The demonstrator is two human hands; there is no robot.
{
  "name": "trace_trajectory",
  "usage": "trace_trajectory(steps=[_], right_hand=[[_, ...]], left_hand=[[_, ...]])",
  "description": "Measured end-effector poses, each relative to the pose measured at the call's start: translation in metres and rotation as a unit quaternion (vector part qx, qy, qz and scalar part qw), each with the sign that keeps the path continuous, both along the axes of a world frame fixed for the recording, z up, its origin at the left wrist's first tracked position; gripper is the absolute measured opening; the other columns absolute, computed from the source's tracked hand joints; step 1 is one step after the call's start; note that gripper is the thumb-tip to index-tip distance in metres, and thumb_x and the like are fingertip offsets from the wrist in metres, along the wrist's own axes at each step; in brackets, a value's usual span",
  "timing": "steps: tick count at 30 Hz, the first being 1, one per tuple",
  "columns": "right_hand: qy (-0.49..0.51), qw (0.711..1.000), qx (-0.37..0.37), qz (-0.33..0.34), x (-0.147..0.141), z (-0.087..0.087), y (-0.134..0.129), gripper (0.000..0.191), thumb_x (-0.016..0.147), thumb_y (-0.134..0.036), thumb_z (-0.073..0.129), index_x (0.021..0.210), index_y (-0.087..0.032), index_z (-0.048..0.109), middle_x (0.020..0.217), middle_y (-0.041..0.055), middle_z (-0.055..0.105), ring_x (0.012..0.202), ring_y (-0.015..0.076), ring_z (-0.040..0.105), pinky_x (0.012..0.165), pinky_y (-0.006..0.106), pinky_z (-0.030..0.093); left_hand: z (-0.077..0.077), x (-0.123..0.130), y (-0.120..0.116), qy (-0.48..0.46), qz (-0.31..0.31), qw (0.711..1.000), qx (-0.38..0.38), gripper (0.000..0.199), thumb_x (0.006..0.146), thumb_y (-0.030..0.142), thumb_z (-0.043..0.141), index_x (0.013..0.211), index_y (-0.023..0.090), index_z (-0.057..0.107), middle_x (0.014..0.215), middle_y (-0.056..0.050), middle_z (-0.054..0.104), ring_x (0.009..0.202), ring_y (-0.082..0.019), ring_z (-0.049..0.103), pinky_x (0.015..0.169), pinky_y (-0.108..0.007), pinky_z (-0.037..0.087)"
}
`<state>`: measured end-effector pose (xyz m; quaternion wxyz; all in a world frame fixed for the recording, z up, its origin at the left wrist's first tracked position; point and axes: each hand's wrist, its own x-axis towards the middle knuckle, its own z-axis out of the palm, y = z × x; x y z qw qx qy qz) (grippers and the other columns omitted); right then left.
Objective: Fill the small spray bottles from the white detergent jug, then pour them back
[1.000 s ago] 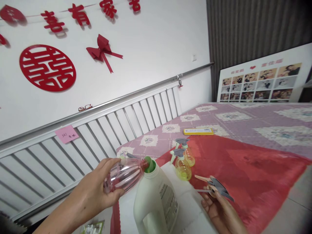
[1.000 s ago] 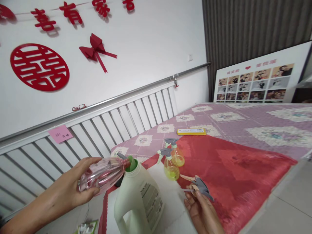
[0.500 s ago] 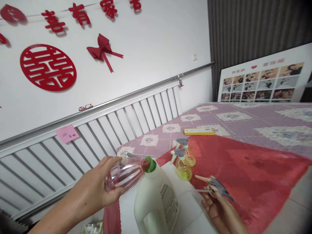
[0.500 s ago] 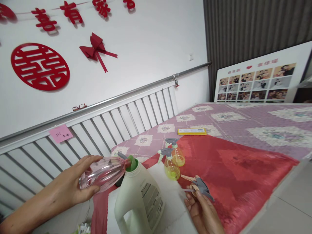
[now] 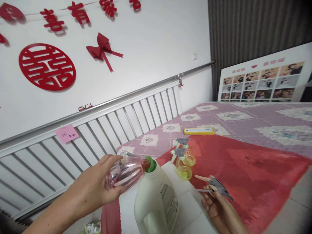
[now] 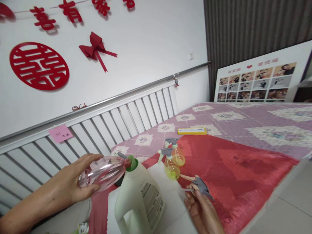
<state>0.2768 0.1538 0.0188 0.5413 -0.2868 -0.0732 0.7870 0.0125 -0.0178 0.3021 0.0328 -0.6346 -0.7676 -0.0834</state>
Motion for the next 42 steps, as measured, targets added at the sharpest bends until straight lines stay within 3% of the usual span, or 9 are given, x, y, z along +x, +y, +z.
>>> trace_trajectory(steps=[28,42], right_hand=[[-0.003,1.000,0.013,0.003,-0.0006,-0.0027,0.0006,0.045,0.045,-0.038,0.095,0.082,-0.025,0.074,0.072,-0.0082,0.076,0.064,0.0101,0.069,0.057,0.018,0.059],[0.003,1.000,0.005,-0.001,0.0005,-0.0002,-0.0006,0.046,0.043,-0.036,0.096,0.082,-0.024,0.074,0.071,-0.0077,0.076,0.062,0.0104,0.069,0.055,0.019,0.059]], left_hand=[[0.0051,0.0010,0.0004,0.014,-0.009,1.000,-0.002,0.055,0.076,0.043,0.060,0.128,0.027,0.050,0.124,-0.006,0.062,0.094,-0.024,0.068,0.080,-0.033,0.052],[0.0074,0.0026,0.0015,0.020,0.016,0.999,-0.023,0.059,0.076,0.045,0.058,0.131,0.028,0.047,0.131,-0.007,0.059,0.095,-0.025,0.067,0.081,-0.035,0.052]])
